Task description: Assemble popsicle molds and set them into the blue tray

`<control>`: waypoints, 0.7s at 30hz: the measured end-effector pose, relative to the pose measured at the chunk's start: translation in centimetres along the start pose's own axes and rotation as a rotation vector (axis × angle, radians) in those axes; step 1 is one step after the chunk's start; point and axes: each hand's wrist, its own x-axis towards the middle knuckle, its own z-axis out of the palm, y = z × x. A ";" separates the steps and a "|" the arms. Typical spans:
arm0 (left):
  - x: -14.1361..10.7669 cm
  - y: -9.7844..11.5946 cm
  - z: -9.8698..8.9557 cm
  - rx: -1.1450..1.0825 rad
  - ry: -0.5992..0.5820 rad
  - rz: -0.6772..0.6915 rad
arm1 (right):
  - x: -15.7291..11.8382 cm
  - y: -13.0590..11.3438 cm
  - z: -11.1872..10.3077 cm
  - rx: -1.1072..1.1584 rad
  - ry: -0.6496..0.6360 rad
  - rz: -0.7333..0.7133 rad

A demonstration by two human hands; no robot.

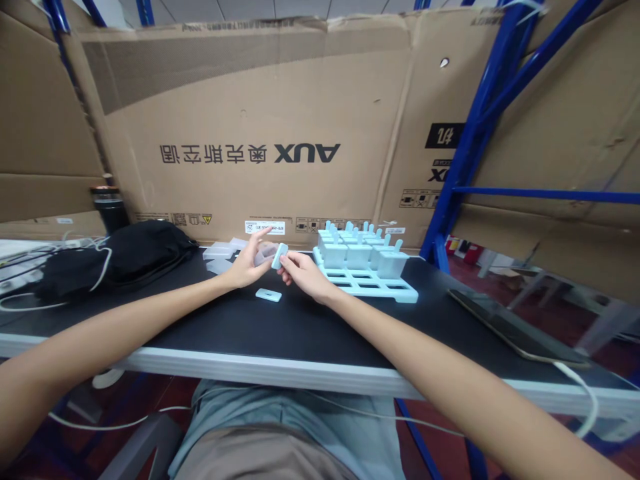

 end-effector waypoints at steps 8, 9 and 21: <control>-0.7 -1.0 0.2 0.301 -0.217 0.181 | -0.2 0.2 -0.3 0.015 -0.052 0.030; -0.7 -1.0 0.1 0.355 -0.241 0.157 | -0.2 0.1 -0.4 -0.020 -0.056 0.030; -0.1 0.8 -0.9 0.718 -0.463 0.089 | -0.7 0.3 -0.2 -0.529 -0.104 0.021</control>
